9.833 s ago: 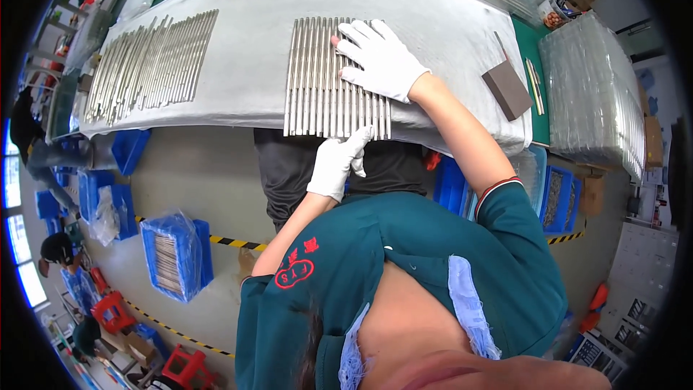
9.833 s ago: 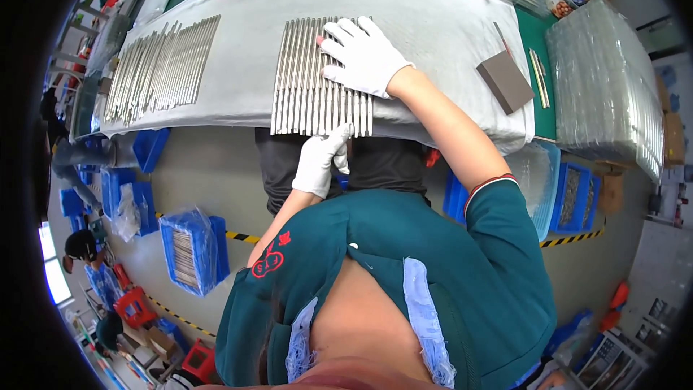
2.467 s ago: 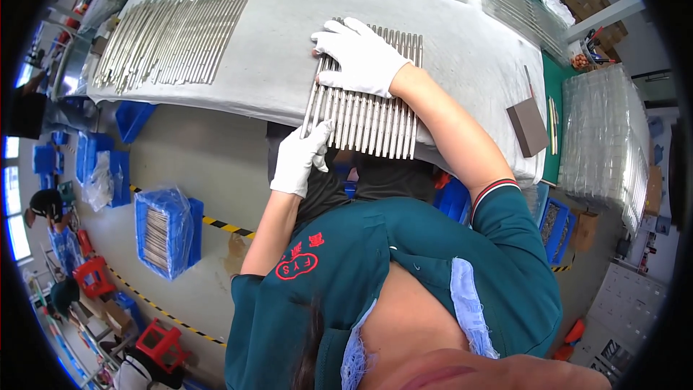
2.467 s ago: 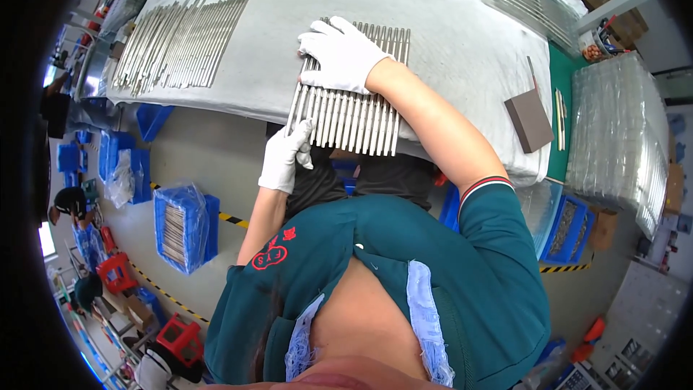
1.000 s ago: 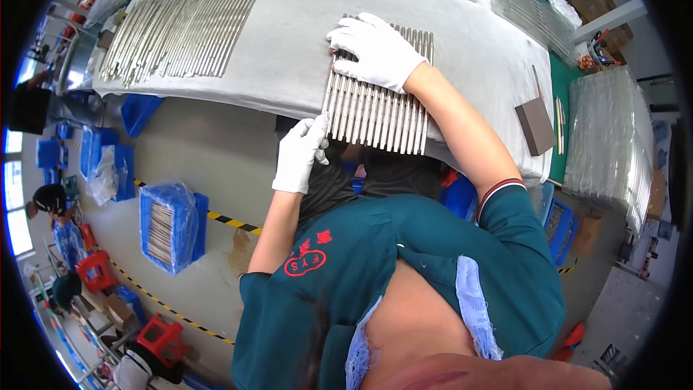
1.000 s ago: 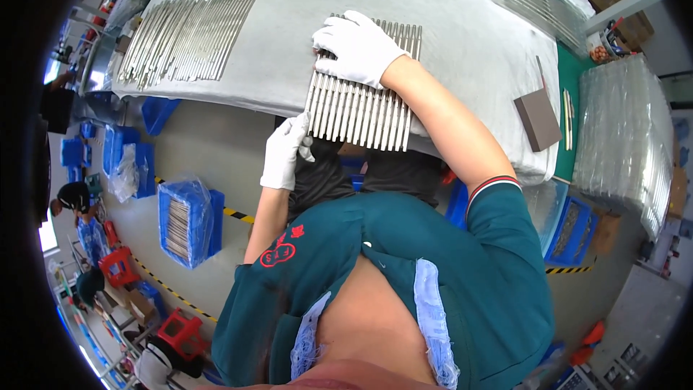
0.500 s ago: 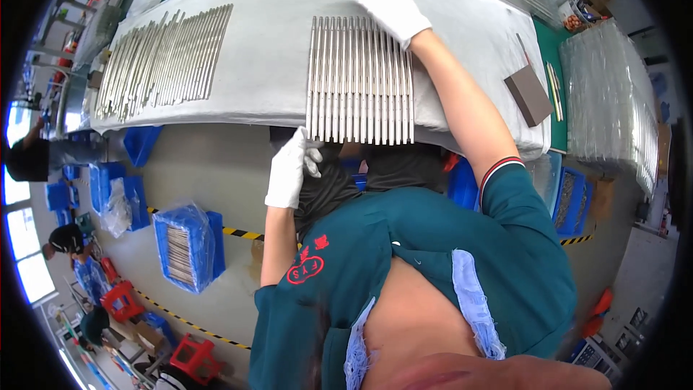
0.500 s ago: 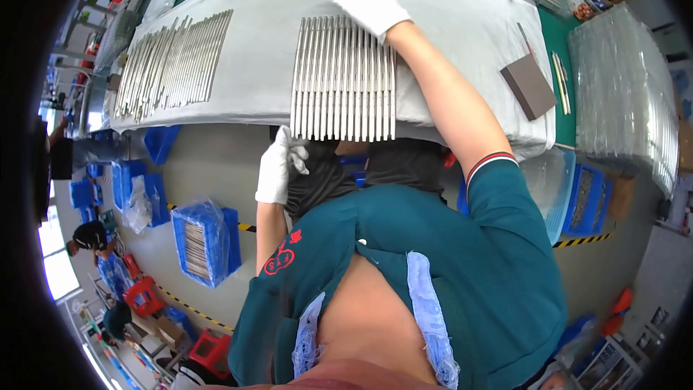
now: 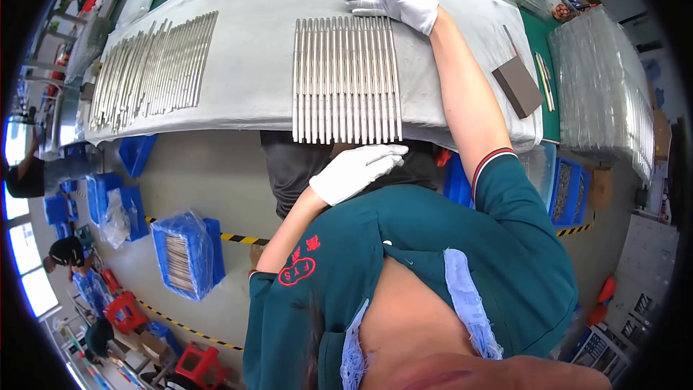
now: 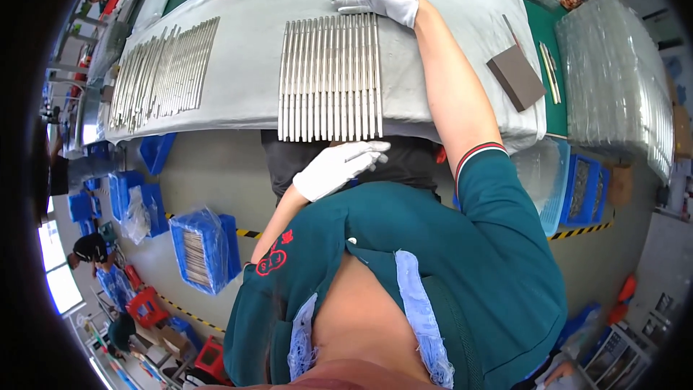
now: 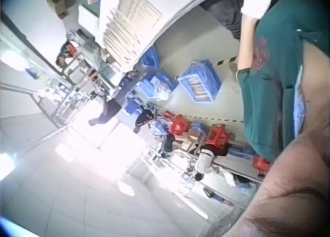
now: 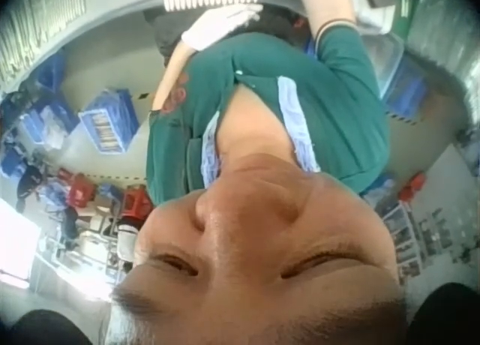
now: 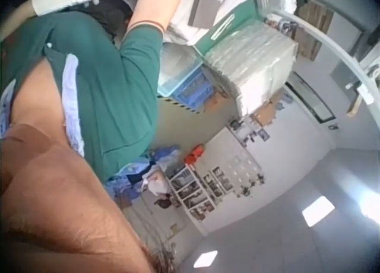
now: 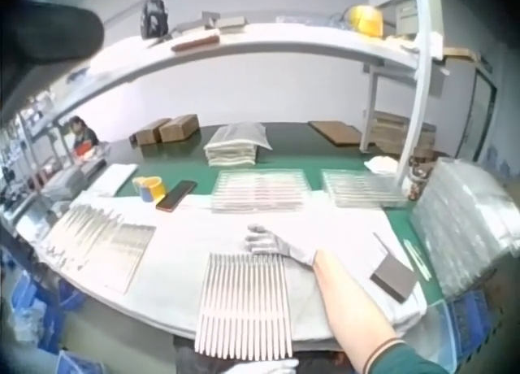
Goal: Aligning metal rods on a table and placing them into clear plastic sorting trays.
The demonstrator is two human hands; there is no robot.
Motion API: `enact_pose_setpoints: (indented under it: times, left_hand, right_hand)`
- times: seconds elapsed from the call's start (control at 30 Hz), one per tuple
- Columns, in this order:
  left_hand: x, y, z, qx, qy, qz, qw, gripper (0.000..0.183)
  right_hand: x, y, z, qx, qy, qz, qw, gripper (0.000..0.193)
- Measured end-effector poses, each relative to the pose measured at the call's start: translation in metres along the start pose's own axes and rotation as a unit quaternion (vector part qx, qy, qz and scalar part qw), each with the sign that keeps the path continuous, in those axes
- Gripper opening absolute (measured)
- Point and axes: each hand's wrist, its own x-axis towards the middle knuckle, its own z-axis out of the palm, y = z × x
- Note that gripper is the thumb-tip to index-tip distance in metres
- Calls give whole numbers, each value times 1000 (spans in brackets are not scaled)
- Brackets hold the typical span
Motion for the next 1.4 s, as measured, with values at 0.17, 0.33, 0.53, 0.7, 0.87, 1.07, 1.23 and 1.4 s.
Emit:
enact_pose_setpoints:
  times: [0.17,0.33,0.53,0.7,0.87,1.07,1.23,1.4]
  left_hand:
    - [3,-4,0,-11,0,21,1000,34]
    - [5,-6,0,-2,4,27,1000,34]
    - [0,-9,-2,10,19,20,1000,33]
    - [-15,-13,-7,-96,33,12,995,32]
    - [-15,-23,-11,-50,62,47,996,32]
    - [-58,0,-36,-174,89,102,975,35]
    - [-40,29,-98,-29,432,108,895,31]
    - [-10,18,-119,144,439,-28,887,31]
  right_hand:
    - [2,1,-2,-12,-14,-2,1000,50]
    - [0,3,-8,33,-60,-6,998,54]
    - [0,6,-11,32,-71,-5,997,59]
    - [0,2,-9,10,-55,-16,998,59]
    - [4,6,-2,18,-59,-48,997,59]
    - [2,5,-1,3,-77,-33,996,59]
    - [-1,4,4,-33,-58,-48,997,61]
    - [4,8,1,-34,-77,-54,995,63]
